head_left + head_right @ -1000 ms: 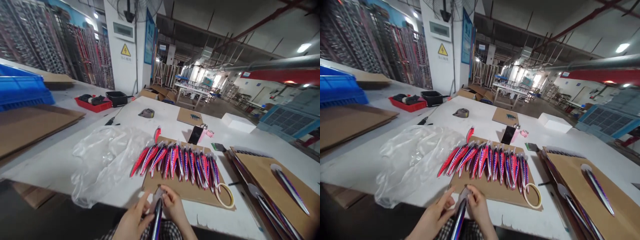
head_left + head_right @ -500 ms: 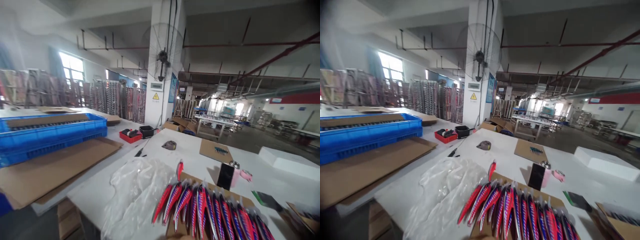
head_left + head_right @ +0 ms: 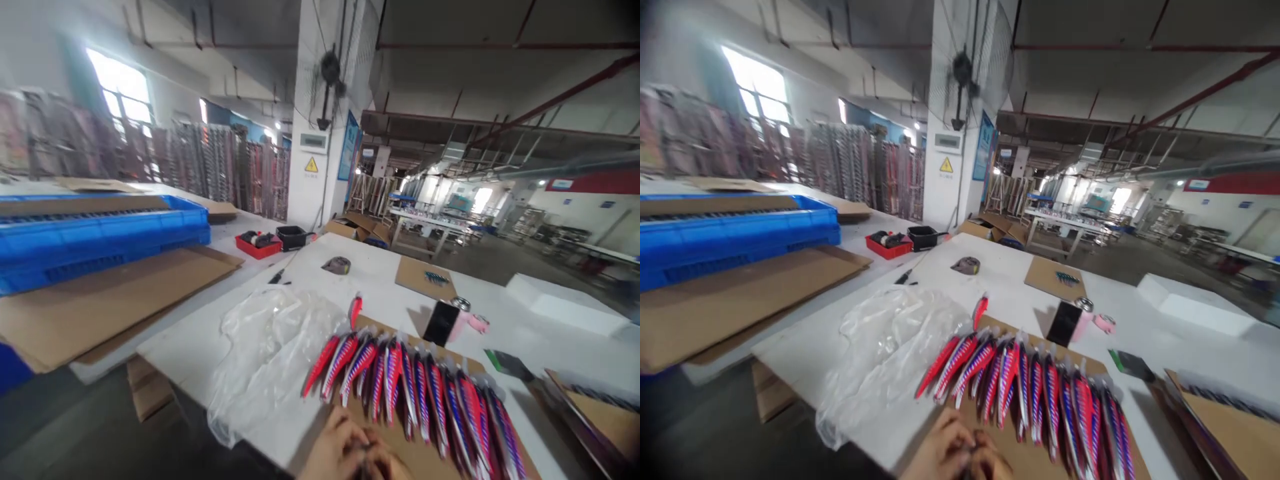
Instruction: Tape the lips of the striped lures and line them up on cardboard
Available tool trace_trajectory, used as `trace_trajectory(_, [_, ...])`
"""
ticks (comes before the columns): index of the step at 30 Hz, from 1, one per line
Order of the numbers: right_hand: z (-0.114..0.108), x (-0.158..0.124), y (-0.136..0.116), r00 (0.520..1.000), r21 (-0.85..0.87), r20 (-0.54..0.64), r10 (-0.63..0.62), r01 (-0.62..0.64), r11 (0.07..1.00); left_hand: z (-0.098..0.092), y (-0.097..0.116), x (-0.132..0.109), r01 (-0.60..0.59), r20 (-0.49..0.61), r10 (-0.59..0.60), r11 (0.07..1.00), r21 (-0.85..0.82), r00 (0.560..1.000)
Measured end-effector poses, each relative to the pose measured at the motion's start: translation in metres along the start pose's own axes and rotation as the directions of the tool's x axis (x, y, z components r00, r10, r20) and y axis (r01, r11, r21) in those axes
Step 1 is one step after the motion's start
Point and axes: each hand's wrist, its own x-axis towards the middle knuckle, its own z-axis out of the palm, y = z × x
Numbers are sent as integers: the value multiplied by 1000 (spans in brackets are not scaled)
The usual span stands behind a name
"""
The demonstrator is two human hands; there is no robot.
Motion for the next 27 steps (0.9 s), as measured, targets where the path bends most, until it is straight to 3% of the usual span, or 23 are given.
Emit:
trace_trajectory(2, [-7,-19,0,998,13,54,17,-18,1000,-3,4,-3,-12,-22,11,999,-36,1000])
trace_trajectory(4, [-11,-30,-3,998,32,58,38,-40,999,-7,5,-3,-7,30,8,998,-58,1000])
trace_trajectory(9, [-9,-29,-11,997,78,0,79,-79,994,-18,4,1,-13,205,20,999,-36,979])
trace_trajectory(12, [-6,-28,-11,997,109,-11,75,-74,991,-21,5,2,-14,253,8,1000,22,967])
trace_trajectory(20, [-6,-29,-10,998,163,17,62,-64,985,-17,22,10,19,170,-67,963,267,983])
trace_trajectory(27, [-8,-31,-9,997,135,20,68,-70,988,-18,25,10,-2,159,-46,957,289,986])
